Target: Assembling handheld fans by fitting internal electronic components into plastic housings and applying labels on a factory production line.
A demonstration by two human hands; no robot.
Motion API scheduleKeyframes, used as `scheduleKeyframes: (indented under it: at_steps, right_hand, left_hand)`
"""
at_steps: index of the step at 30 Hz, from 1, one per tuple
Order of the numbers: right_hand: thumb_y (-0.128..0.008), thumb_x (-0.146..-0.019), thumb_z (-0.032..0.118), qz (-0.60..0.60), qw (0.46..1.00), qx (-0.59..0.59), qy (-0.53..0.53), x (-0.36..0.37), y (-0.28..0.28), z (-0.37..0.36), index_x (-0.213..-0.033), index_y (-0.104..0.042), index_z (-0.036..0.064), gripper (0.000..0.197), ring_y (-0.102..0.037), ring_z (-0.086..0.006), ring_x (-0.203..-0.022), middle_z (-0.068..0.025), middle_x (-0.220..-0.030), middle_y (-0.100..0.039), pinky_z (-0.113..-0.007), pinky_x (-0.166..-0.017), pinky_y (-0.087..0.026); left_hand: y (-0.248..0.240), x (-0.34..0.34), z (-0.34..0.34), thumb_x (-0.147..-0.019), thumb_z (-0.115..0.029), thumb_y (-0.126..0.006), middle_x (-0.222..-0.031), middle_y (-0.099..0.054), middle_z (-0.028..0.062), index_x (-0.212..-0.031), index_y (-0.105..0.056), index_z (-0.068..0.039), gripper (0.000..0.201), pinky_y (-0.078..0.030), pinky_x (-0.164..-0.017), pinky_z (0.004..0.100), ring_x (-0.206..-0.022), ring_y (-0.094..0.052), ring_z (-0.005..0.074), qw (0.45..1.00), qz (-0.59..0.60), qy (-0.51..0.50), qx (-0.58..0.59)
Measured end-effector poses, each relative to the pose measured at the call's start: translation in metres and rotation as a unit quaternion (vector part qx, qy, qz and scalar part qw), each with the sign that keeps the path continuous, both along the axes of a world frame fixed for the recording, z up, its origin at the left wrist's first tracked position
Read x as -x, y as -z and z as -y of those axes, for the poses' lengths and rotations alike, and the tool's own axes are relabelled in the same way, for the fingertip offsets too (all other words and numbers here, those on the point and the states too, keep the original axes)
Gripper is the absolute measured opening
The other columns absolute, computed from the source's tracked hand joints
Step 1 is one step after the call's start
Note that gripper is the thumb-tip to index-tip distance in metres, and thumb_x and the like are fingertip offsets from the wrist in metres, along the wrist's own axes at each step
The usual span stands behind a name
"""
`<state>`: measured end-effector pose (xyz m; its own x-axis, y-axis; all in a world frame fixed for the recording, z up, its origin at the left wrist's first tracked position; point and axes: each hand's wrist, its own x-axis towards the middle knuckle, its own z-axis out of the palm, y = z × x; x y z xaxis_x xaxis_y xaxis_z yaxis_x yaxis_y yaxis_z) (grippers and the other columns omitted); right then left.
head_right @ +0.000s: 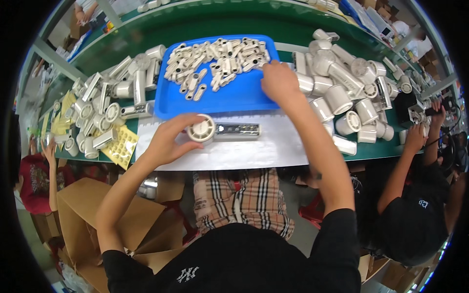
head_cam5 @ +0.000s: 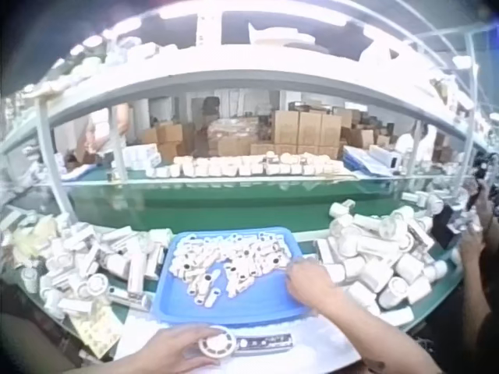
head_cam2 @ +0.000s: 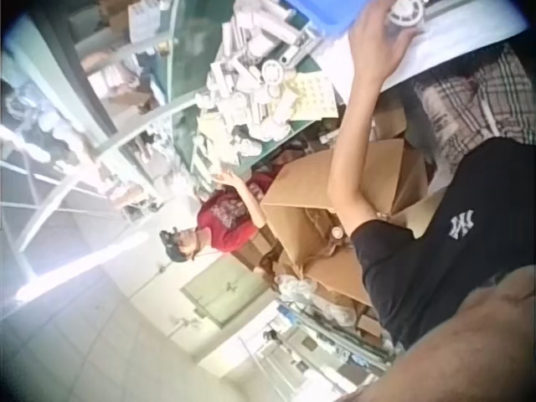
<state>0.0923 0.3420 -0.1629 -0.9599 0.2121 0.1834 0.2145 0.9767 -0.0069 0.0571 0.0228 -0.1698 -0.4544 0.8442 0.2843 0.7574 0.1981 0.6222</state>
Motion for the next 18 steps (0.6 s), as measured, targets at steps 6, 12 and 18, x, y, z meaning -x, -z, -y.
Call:
scheduleKeyframes:
  at_steps: [6, 12, 18]
  right_hand:
    - [-0.065, -0.082, 0.011, -0.016, 1.000, -0.011, 0.013, 0.013, 0.016, 0.005, -0.104, -0.063, 0.0053, 0.023, -0.065, -0.0346, -0.094, -0.0165, -0.101, -0.064, -0.044, -0.078, -0.054]
    - [-0.065, -0.085, 0.006, -0.102, 0.970, 0.207, -0.077, -0.025, -0.018, 0.034, -0.112, -0.063, 0.0060, 0.027, -0.066, -0.0267, -0.085, -0.0131, -0.100, -0.063, -0.038, -0.073, -0.054]
    - [-0.065, -0.087, 0.004, -0.062, 0.900, 0.397, -0.169, -0.080, -0.035, 0.075, -0.117, -0.060, 0.0073, 0.031, -0.062, -0.0236, -0.086, -0.0101, -0.097, -0.059, -0.034, -0.073, -0.051]
  left_hand:
    - [-0.002, -0.001, -0.003, -0.077, -0.027, -0.078, -0.123, -0.062, 0.0086, -0.125, -0.057, -0.013, 0.054, -0.050, -0.090, 0.0391, -0.111, -0.060, 0.0312, 1.000, 0.013, 0.000, -0.004]
    - [0.000, -0.003, -0.001, -0.076, -0.022, -0.079, -0.124, -0.061, 0.0105, -0.126, -0.057, -0.011, 0.056, -0.050, -0.092, 0.0385, -0.111, -0.060, 0.0318, 1.000, -0.014, 0.006, -0.021]
    - [-0.002, -0.010, -0.002, -0.073, -0.021, -0.082, -0.125, -0.060, 0.0120, -0.126, -0.057, -0.008, 0.061, -0.046, -0.098, 0.0400, -0.114, -0.058, 0.0330, 1.000, 0.020, -0.001, -0.009]
